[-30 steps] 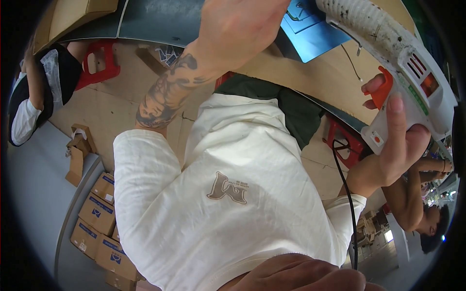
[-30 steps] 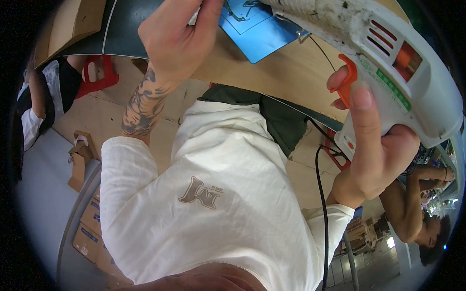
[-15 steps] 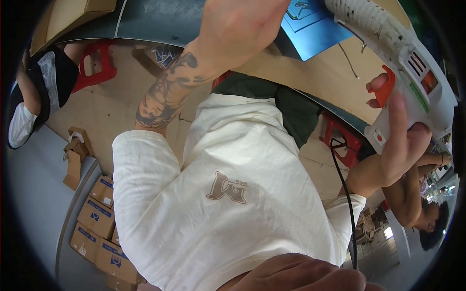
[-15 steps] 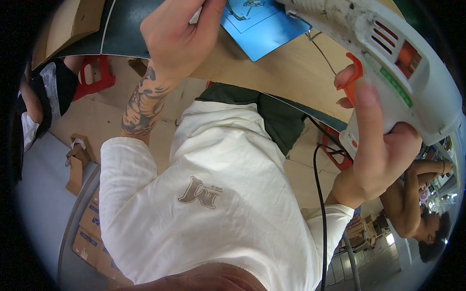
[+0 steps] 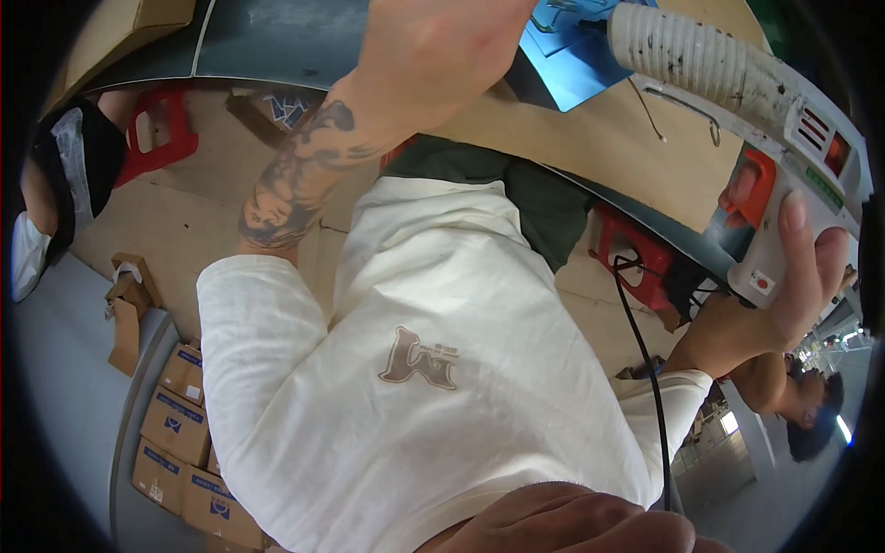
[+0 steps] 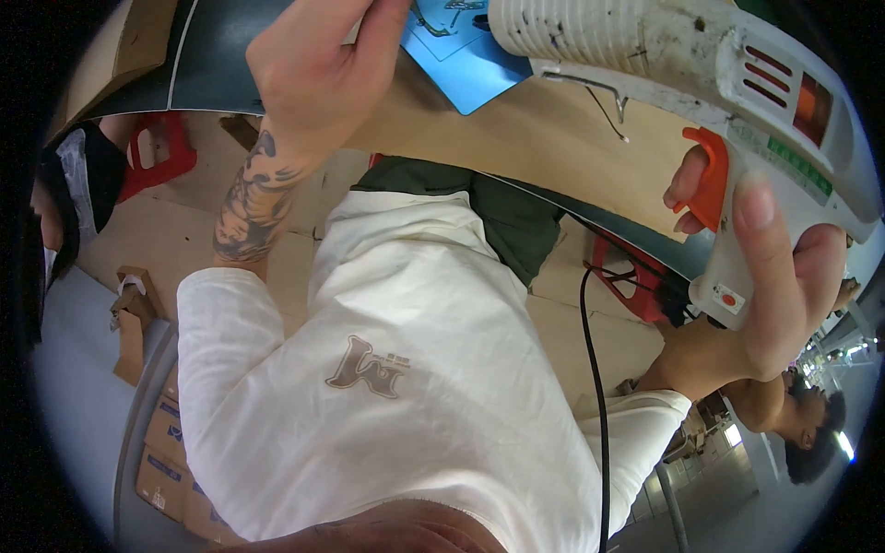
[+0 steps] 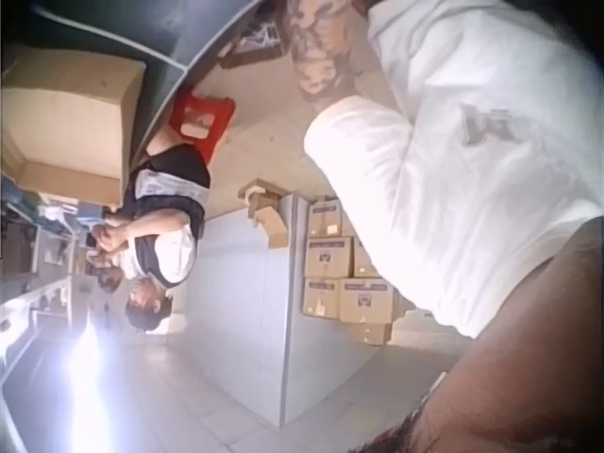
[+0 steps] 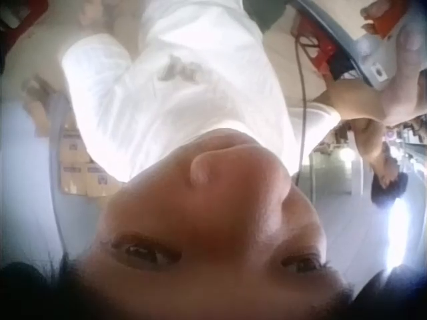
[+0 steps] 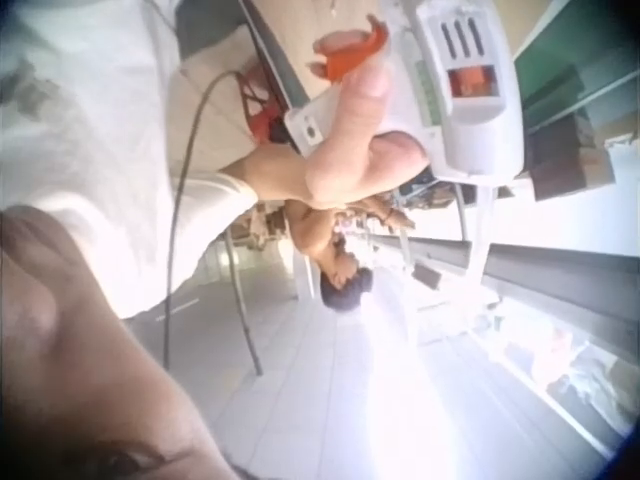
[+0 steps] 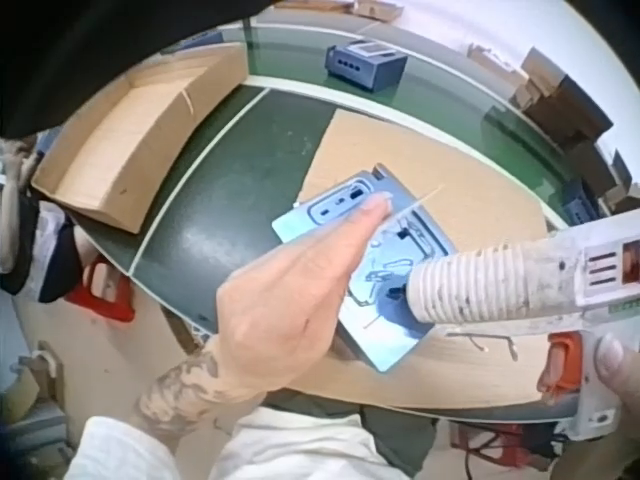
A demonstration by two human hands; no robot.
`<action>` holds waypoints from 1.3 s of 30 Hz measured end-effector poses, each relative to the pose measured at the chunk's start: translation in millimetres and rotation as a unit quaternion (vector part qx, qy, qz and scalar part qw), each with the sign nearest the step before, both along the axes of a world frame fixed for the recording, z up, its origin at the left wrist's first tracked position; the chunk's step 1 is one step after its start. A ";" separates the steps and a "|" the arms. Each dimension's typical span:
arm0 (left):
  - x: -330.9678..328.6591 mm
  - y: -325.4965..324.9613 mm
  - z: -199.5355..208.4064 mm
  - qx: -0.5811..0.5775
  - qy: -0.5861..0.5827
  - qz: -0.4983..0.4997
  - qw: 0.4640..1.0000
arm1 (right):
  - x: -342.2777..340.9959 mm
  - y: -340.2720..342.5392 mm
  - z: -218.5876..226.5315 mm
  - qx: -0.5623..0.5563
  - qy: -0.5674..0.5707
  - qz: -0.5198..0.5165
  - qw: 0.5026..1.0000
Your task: Assembling a solar-powered electronic device using a hot glue gun to secure components.
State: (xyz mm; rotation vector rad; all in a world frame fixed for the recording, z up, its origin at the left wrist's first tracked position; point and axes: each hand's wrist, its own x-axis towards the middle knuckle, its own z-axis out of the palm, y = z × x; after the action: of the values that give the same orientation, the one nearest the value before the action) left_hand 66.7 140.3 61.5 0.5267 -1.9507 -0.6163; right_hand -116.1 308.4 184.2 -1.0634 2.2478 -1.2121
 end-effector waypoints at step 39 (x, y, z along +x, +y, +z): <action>4.3 -3.5 0.5 0.009 0.049 -0.035 0.998 | -0.8 -37.9 73.5 0.132 0.508 0.428 0.736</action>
State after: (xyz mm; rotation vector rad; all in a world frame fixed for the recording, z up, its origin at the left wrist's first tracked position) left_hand 71.0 136.8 62.0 0.4321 -1.8796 -0.6919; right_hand -116.9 270.5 257.8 -2.6120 1.8551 0.1943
